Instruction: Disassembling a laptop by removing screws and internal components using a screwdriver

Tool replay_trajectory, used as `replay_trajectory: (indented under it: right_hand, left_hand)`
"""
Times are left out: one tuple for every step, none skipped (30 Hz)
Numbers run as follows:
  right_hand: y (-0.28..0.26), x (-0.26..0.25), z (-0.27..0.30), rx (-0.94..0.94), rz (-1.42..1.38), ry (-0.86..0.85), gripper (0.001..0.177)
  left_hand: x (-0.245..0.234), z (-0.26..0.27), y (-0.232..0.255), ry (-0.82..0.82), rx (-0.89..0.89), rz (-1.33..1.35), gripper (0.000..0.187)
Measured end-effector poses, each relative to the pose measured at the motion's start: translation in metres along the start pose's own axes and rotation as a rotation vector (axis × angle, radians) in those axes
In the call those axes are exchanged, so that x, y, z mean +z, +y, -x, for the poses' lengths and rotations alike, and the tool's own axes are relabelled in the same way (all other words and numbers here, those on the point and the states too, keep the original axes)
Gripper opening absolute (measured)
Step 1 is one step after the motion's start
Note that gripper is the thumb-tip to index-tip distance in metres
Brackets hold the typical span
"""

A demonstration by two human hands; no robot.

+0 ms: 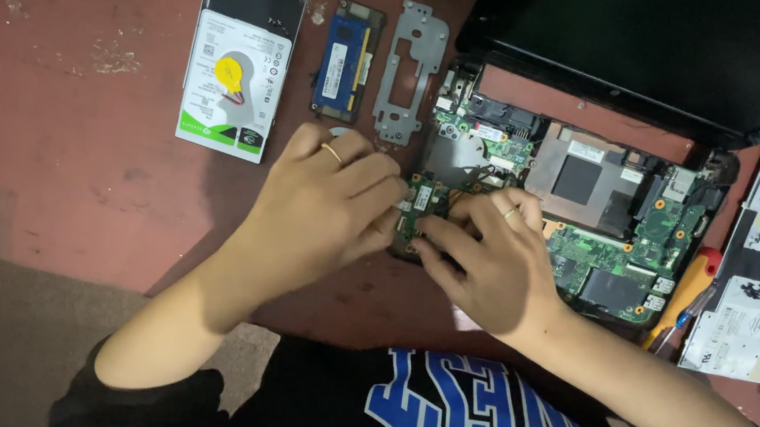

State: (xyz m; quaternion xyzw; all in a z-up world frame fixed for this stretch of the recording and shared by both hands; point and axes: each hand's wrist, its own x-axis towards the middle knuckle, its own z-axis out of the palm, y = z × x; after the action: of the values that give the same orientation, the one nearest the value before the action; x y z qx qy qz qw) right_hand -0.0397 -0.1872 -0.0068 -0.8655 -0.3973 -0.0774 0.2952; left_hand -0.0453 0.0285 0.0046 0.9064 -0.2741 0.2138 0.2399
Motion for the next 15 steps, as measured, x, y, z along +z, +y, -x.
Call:
replay_trajectory:
  right_hand:
    - [0.000, 0.000, 0.000, -0.007, -0.001, 0.002, 0.015]
    - [0.001, 0.001, 0.001, -0.015, -0.002, 0.004, 0.014]
    - [0.003, 0.002, 0.003, -0.017, -0.005, 0.005, 0.014]
    - [0.004, 0.002, 0.006, -0.023, -0.019, 0.010, 0.014]
    - [0.006, 0.003, 0.008, -0.028, -0.033, 0.015, 0.015]
    - [0.004, 0.000, 0.007, -0.031, -0.036, 0.016, 0.015]
    - [0.002, -0.004, 0.005, -0.023, -0.027, 0.021, 0.015]
    - [0.000, -0.007, 0.004, -0.015, -0.019, 0.026, 0.015]
    - [0.002, -0.010, 0.008, -0.016, -0.018, 0.028, 0.015]
    - [0.004, -0.013, 0.012, -0.008, -0.028, 0.019, 0.013]
    - [0.006, -0.015, 0.016, 0.001, -0.039, 0.009, 0.012]
    - [0.006, -0.018, 0.018, 0.002, -0.039, 0.012, 0.012]
    - [0.007, -0.022, 0.021, 0.018, -0.047, 0.015, 0.013]
    - [0.008, -0.025, 0.024, 0.034, -0.054, 0.019, 0.014]
    - [0.008, -0.028, 0.026, 0.036, -0.053, 0.022, 0.014]
  left_hand:
    - [-0.003, -0.002, -0.001, 0.006, 0.001, 0.005, 0.012]
    - [-0.006, -0.004, -0.001, 0.012, 0.002, 0.010, 0.009]
    - [-0.006, -0.006, -0.002, 0.011, 0.000, 0.007, 0.009]
    - [-0.007, -0.008, -0.002, -0.007, 0.019, 0.039, 0.005]
    - [-0.008, -0.009, -0.003, -0.026, 0.037, 0.072, 0.003]
    - [-0.011, -0.012, -0.003, -0.027, 0.036, 0.068, 0.003]
    - [-0.013, -0.014, -0.003, -0.095, 0.044, 0.085, 0.004]
    - [-0.015, -0.017, -0.003, -0.163, 0.053, 0.101, 0.006]
    - [-0.015, -0.020, -0.005, -0.163, 0.055, 0.100, 0.006]
    - [-0.014, -0.022, -0.006, -0.200, 0.083, 0.087, 0.006]
    - [-0.014, -0.025, -0.007, -0.238, 0.111, 0.075, 0.007]
    - [-0.011, -0.027, -0.010, -0.239, 0.114, 0.074, 0.007]
    - [-0.008, -0.029, -0.012, -0.282, 0.145, 0.044, 0.008]
    - [-0.006, -0.031, -0.015, -0.325, 0.175, 0.015, 0.010]
    - [-0.005, -0.032, -0.015, -0.325, 0.179, 0.015, 0.010]
